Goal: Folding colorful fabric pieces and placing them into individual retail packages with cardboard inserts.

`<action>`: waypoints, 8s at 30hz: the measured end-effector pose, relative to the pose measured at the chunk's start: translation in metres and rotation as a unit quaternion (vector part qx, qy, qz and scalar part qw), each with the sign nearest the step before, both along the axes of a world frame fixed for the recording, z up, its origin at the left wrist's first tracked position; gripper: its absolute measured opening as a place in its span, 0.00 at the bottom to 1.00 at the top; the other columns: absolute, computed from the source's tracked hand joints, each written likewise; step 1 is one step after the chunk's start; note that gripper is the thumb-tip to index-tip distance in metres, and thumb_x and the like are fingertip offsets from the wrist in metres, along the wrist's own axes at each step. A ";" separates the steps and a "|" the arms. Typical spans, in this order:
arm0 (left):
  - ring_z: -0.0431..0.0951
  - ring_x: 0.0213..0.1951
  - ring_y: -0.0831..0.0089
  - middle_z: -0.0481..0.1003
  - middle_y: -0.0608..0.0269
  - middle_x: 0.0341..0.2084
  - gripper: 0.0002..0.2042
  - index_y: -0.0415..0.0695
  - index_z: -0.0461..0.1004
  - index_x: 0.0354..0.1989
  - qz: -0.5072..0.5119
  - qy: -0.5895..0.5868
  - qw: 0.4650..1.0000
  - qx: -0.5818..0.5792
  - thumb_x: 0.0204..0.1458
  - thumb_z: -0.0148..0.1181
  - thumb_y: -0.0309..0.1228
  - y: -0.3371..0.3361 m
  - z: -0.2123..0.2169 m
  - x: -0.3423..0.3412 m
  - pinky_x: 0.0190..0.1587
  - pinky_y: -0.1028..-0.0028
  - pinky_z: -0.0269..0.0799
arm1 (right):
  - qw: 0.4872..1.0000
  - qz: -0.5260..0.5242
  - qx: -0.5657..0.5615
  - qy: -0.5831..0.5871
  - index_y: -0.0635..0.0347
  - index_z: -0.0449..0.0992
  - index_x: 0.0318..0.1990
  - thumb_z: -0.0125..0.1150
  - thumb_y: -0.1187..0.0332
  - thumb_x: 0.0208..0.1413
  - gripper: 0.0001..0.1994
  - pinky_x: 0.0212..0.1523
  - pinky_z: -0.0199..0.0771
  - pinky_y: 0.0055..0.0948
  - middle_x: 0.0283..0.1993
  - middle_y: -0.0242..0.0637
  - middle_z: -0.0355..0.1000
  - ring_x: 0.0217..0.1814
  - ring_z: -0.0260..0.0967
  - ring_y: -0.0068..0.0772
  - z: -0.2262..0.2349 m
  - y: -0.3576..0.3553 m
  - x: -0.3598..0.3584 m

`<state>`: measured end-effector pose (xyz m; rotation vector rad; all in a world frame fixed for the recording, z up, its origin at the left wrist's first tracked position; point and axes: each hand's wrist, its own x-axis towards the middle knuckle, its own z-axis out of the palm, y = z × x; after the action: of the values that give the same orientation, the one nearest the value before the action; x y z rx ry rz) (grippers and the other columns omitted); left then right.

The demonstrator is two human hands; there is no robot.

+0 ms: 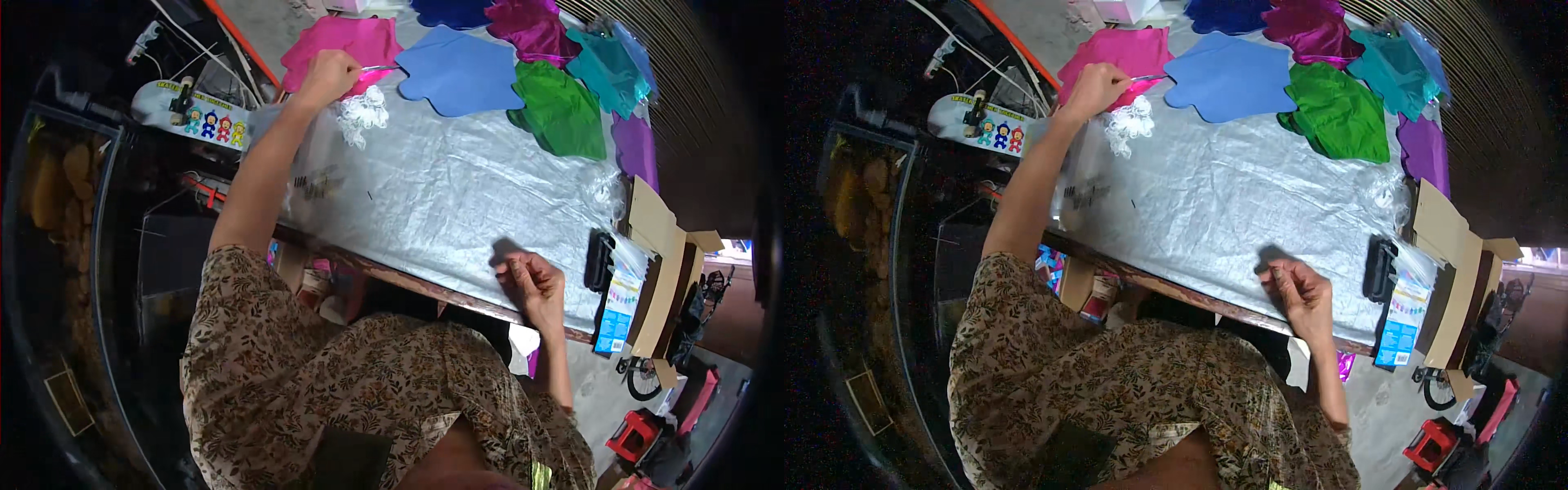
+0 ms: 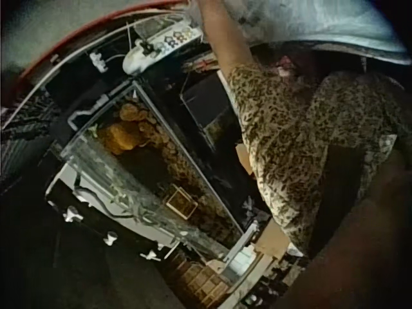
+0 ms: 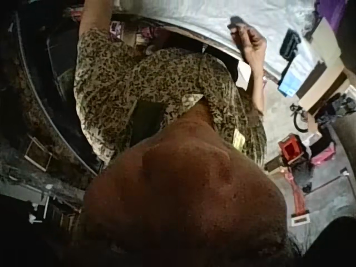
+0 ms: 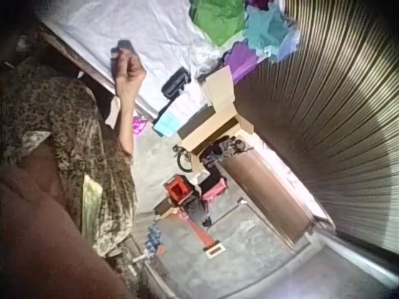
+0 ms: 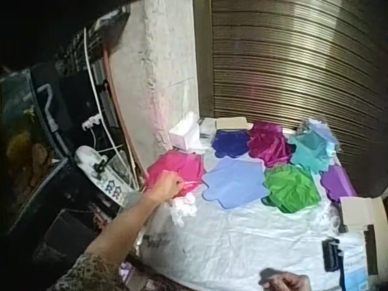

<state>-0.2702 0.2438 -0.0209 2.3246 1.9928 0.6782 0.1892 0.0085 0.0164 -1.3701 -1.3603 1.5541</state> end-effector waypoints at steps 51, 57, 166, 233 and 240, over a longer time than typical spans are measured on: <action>0.80 0.46 0.66 0.82 0.66 0.38 0.05 0.47 0.82 0.32 -0.228 -0.089 0.922 0.299 0.47 0.63 0.25 -0.149 0.105 0.249 0.51 0.63 0.69 | 0.913 0.017 0.346 -0.215 0.67 0.79 0.48 0.56 0.72 0.64 0.10 0.51 0.73 0.27 0.43 0.40 0.81 0.46 0.76 0.26 0.086 0.030 0.055; 0.77 0.52 0.69 0.81 0.69 0.41 0.06 0.51 0.82 0.32 -0.240 -0.089 0.940 0.228 0.46 0.63 0.24 -0.208 0.047 0.293 0.57 0.61 0.63 | 0.909 -0.112 0.333 -0.224 0.69 0.78 0.48 0.56 0.73 0.64 0.11 0.54 0.72 0.27 0.45 0.40 0.80 0.48 0.74 0.25 0.081 -0.018 0.119; 0.74 0.51 0.49 0.72 0.48 0.52 0.19 0.37 0.73 0.52 -0.178 0.001 0.984 -0.017 0.49 0.54 0.20 -0.130 0.050 0.244 0.54 0.59 0.71 | 0.784 0.150 0.391 -0.457 0.50 0.67 0.65 0.56 0.54 0.62 0.26 0.68 0.42 0.70 0.73 0.39 0.56 0.75 0.49 0.51 -0.024 0.006 0.079; 0.79 0.40 0.78 0.82 0.66 0.34 0.15 0.44 0.79 0.48 -0.113 -0.375 0.920 -0.004 0.50 0.61 0.21 0.126 0.059 0.318 0.45 0.76 0.73 | 0.684 0.061 0.467 -0.558 0.59 0.72 0.56 0.51 0.51 0.62 0.23 0.61 0.66 0.44 0.56 0.55 0.70 0.59 0.68 0.54 -0.048 0.284 0.067; 0.70 0.26 0.81 0.76 0.69 0.26 0.04 0.41 0.77 0.35 -0.075 -0.520 0.823 0.215 0.52 0.58 0.23 0.045 0.201 0.239 0.29 0.79 0.67 | 0.721 0.158 0.327 -0.590 0.61 0.69 0.60 0.51 0.45 0.62 0.30 0.59 0.69 0.42 0.60 0.57 0.68 0.59 0.69 0.55 -0.032 0.281 0.064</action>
<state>-0.0317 0.2885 0.1797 1.5344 1.1789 1.9672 0.2529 0.2898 -0.0160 -1.6857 -2.6388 0.0034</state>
